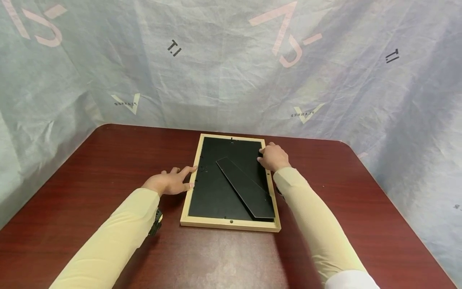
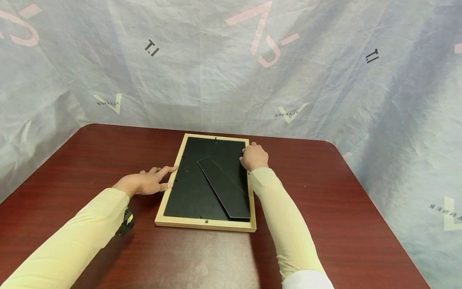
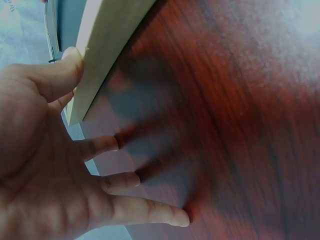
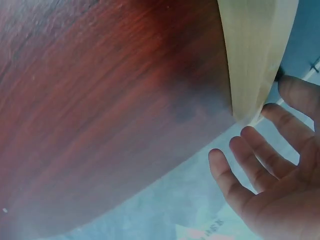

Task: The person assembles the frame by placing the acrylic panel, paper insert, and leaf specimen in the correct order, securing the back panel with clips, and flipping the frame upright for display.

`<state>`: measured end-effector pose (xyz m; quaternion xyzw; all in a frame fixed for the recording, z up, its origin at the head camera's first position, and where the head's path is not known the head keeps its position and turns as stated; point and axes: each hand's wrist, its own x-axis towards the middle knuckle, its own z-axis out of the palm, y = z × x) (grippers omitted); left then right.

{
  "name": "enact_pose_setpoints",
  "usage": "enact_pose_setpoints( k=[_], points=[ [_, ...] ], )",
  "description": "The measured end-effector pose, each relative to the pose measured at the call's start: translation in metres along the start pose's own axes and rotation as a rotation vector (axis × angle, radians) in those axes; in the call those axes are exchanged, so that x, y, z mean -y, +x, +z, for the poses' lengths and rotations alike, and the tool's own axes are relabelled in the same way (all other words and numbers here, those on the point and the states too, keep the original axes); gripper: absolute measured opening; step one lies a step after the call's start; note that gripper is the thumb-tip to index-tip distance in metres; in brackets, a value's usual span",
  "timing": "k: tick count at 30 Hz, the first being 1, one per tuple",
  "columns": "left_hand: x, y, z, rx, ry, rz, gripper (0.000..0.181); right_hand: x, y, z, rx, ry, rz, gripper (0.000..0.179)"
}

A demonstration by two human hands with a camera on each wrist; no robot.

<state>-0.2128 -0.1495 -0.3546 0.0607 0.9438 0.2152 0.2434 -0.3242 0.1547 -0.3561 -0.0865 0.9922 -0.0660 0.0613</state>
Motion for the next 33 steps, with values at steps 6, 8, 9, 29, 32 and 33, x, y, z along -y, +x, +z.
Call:
enact_pose_setpoints(
  k=[6, 8, 9, 29, 32, 33],
  points=[
    [-0.001, -0.003, -0.001, -0.006, -0.01, 0.005, 0.064, 0.011, 0.003, -0.002, -0.003, -0.105, -0.009, 0.04],
    [0.0, -0.002, -0.001, -0.007, -0.005, 0.007, 0.064, 0.014, 0.004, -0.003, -0.004, -0.123, -0.004, 0.039],
    [0.0, -0.002, -0.001, -0.009, 0.0, 0.008, 0.064, 0.015, 0.005, -0.004, -0.005, -0.126, -0.004, 0.04],
    [-0.001, -0.003, 0.0, -0.018, -0.007, 0.0, 0.063, -0.023, 0.001, 0.01, 0.012, 0.25, -0.073, 0.057],
    [0.0, -0.003, -0.001, -0.018, 0.0, 0.002, 0.064, -0.024, 0.001, 0.009, 0.012, 0.251, -0.08, 0.056],
    [0.0, -0.004, -0.001, -0.019, 0.0, 0.002, 0.064, -0.024, 0.001, 0.009, 0.016, 0.248, -0.084, 0.056]
  ],
)
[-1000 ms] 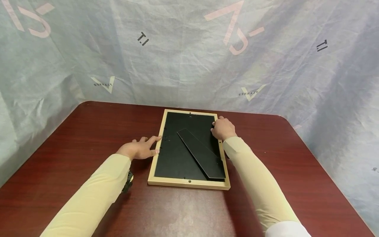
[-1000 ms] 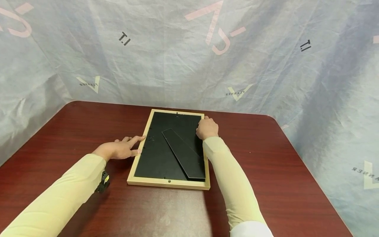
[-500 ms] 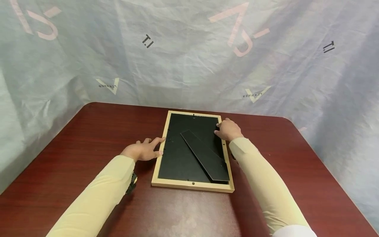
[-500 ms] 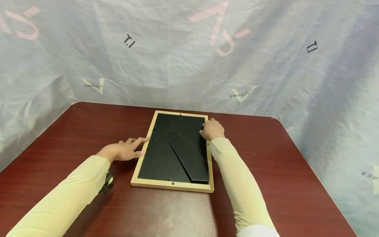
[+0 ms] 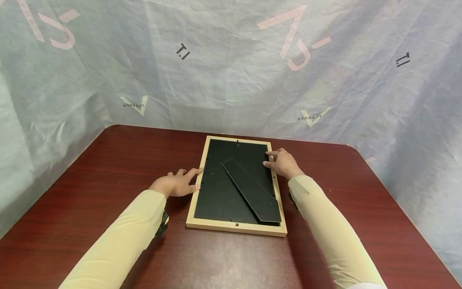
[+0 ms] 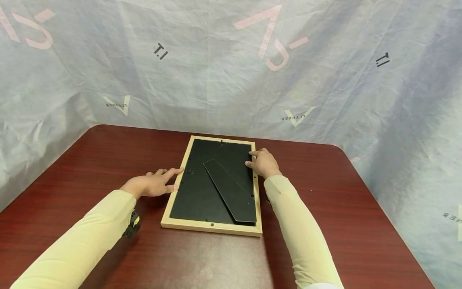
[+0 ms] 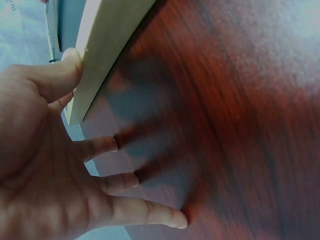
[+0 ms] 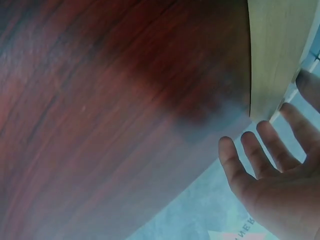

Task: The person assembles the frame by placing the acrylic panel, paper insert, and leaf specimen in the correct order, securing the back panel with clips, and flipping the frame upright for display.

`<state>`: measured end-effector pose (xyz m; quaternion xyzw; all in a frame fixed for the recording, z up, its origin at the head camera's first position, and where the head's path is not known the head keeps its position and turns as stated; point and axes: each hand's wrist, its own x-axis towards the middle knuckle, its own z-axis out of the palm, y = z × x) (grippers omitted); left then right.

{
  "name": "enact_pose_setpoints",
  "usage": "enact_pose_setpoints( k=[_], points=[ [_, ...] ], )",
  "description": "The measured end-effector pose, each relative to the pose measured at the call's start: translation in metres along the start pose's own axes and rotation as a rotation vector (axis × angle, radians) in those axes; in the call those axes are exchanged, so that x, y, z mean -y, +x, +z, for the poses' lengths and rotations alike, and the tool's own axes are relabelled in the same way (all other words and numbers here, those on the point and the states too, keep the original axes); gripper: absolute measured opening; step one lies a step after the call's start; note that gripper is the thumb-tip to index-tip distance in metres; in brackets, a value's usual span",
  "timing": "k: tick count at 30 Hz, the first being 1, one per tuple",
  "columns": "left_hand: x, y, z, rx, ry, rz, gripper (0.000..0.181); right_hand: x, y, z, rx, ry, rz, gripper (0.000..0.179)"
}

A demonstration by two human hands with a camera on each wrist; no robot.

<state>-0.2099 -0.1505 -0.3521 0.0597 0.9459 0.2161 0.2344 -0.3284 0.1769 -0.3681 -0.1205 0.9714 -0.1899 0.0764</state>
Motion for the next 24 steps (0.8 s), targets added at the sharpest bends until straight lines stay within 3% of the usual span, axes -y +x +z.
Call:
enact_pose_setpoints(
  k=[10, 17, 21, 24],
  points=[
    [0.004, -0.004, -0.001, -0.012, 0.012, -0.017, 0.064, 0.01, 0.003, -0.01, 0.058, -0.117, -0.01, 0.052],
    [0.006, -0.005, 0.0, -0.016, -0.025, -0.04, 0.064, 0.021, 0.006, -0.009, 0.05, -0.201, -0.034, 0.051],
    [0.004, -0.005, 0.003, -0.021, -0.045, -0.048, 0.063, 0.028, 0.014, -0.007, 0.036, -0.192, -0.084, 0.052],
    [0.001, -0.004, 0.004, -0.028, -0.067, -0.043, 0.063, 0.036, 0.024, -0.007, 0.054, -0.123, -0.121, 0.053]
  ],
)
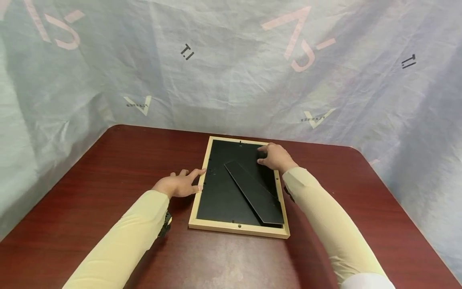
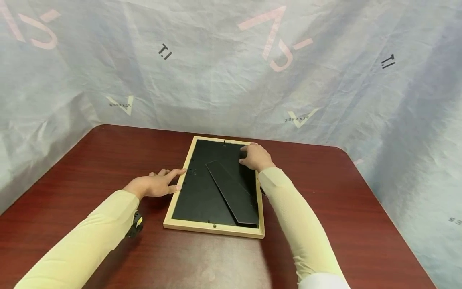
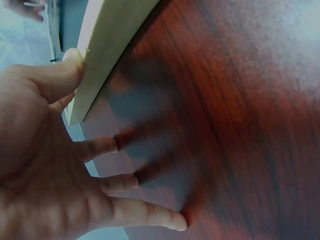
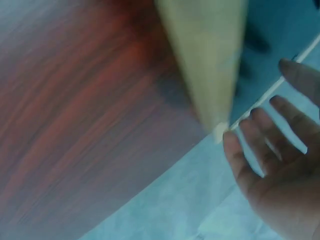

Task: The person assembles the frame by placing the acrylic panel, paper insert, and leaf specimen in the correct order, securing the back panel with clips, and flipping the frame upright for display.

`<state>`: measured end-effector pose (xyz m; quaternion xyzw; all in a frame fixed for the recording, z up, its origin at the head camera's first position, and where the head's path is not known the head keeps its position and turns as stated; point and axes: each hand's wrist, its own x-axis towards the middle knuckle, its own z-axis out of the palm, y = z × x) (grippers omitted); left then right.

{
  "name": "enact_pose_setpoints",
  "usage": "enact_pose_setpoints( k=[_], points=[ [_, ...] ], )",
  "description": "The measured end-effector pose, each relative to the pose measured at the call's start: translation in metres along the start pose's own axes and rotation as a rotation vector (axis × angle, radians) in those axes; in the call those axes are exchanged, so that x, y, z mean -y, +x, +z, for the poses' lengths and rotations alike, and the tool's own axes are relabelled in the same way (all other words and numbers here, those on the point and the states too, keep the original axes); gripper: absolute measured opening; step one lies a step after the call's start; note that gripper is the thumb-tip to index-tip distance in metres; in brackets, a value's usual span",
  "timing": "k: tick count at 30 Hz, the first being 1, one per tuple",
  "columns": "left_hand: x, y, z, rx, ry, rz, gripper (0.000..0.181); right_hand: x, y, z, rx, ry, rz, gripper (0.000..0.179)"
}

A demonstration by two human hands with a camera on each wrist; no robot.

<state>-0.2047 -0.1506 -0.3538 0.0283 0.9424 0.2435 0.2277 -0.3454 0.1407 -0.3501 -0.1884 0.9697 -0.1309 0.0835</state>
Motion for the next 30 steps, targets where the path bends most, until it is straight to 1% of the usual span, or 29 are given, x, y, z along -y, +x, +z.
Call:
enact_pose_setpoints(
  k=[2, 5, 10, 13, 16, 19, 22, 26, 30],
  points=[
    [0.0, 0.001, 0.001, -0.001, -0.015, -0.002, 0.063, 0.006, 0.008, 0.0, 0.016, 0.039, -0.019, 0.053],
    [0.0, 0.001, 0.001, 0.008, -0.032, -0.019, 0.063, 0.016, 0.021, 0.001, 0.045, 0.048, -0.031, 0.056],
    [0.003, -0.001, 0.0, 0.014, -0.029, -0.033, 0.063, 0.032, 0.037, 0.005, 0.109, 0.0, -0.027, 0.064],
    [0.005, 0.002, -0.001, 0.01, -0.027, -0.024, 0.064, 0.037, 0.044, 0.007, 0.114, -0.052, -0.007, 0.065],
    [0.006, 0.007, -0.001, 0.014, -0.013, -0.025, 0.065, 0.04, 0.048, 0.009, 0.095, -0.096, 0.021, 0.065],
    [0.006, 0.009, -0.002, 0.009, 0.019, -0.019, 0.066, 0.042, 0.049, 0.01, 0.081, -0.099, 0.043, 0.065],
    [0.003, 0.006, -0.003, 0.005, 0.027, -0.018, 0.064, 0.044, 0.05, 0.01, 0.089, -0.094, 0.055, 0.066],
    [0.0, 0.0, -0.003, 0.006, -0.005, -0.027, 0.063, 0.045, 0.051, 0.01, 0.11, -0.093, 0.06, 0.066],
    [0.001, 0.001, -0.002, 0.009, -0.016, -0.035, 0.063, 0.045, 0.052, 0.011, 0.113, -0.086, 0.059, 0.065]
  ],
)
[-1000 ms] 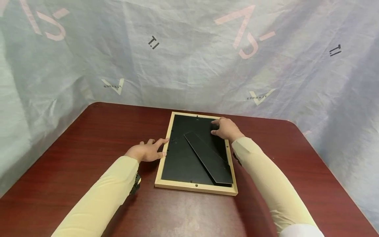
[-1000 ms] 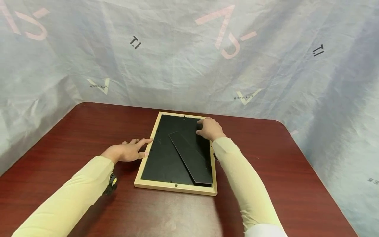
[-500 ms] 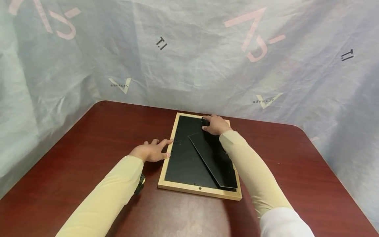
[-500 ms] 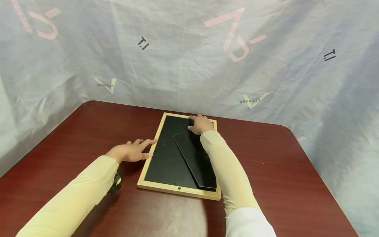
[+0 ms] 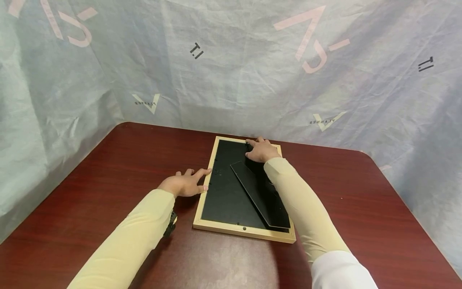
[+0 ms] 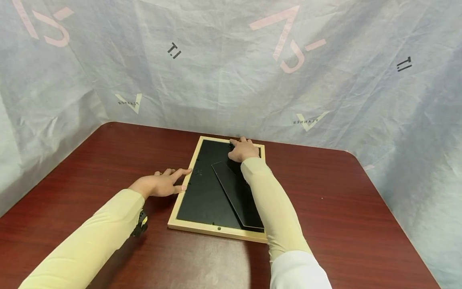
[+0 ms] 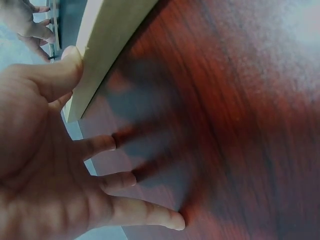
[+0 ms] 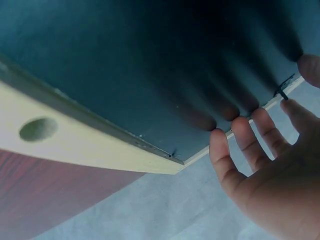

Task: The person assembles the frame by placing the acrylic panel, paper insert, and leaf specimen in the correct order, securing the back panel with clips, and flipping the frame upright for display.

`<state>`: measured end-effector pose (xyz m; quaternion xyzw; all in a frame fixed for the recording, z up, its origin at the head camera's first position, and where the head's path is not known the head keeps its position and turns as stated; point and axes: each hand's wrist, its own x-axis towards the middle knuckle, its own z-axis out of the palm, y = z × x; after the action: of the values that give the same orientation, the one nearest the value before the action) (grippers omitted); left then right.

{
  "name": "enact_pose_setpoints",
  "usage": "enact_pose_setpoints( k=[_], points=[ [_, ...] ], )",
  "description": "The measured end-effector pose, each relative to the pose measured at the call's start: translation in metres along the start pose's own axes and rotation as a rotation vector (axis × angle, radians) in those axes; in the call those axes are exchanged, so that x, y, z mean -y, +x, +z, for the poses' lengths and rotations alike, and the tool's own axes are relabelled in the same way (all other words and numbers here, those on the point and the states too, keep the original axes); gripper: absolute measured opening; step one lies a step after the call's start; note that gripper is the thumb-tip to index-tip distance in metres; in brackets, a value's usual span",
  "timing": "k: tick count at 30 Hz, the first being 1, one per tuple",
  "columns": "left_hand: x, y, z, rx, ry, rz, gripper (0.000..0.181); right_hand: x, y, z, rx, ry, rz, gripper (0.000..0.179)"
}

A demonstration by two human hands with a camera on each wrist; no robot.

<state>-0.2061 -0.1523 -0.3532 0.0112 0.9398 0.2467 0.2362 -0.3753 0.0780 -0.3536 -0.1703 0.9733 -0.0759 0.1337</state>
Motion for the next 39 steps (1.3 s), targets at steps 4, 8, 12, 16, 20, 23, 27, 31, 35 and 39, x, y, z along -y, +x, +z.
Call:
enact_pose_setpoints(
  k=[4, 8, 12, 16, 20, 23, 27, 31, 35, 39],
  points=[
    [0.001, 0.001, -0.001, 0.011, -0.006, -0.013, 0.064, -0.001, 0.001, 0.0, -0.011, 0.007, -0.004, 0.064],
    [0.001, 0.0, 0.0, 0.01, -0.017, -0.005, 0.064, -0.002, 0.002, 0.001, -0.027, 0.026, 0.001, 0.063],
    [0.002, -0.001, 0.0, 0.002, -0.015, 0.007, 0.063, -0.003, 0.002, 0.002, -0.041, 0.052, -0.004, 0.062],
    [0.002, 0.0, 0.001, -0.001, -0.005, 0.013, 0.063, -0.003, 0.001, 0.001, -0.041, 0.059, -0.006, 0.061],
    [0.001, 0.0, 0.001, -0.002, 0.006, 0.019, 0.063, -0.002, -0.003, -0.002, -0.03, 0.052, 0.005, 0.057],
    [0.0, -0.001, 0.0, -0.003, 0.015, 0.025, 0.063, 0.002, -0.008, -0.005, -0.024, 0.022, 0.007, 0.055],
    [0.0, 0.0, 0.0, -0.003, 0.014, 0.023, 0.063, 0.007, -0.013, -0.006, -0.013, -0.053, 0.006, 0.053],
    [0.0, 0.0, 0.0, -0.006, 0.008, 0.018, 0.063, 0.012, -0.013, -0.005, -0.013, -0.132, 0.01, 0.051],
    [-0.002, -0.002, 0.0, -0.007, 0.001, 0.016, 0.064, 0.013, -0.012, -0.004, -0.015, -0.169, 0.01, 0.05],
    [-0.002, -0.002, -0.001, -0.005, -0.003, 0.013, 0.064, 0.014, -0.013, -0.005, -0.008, -0.157, 0.025, 0.05]
  ],
)
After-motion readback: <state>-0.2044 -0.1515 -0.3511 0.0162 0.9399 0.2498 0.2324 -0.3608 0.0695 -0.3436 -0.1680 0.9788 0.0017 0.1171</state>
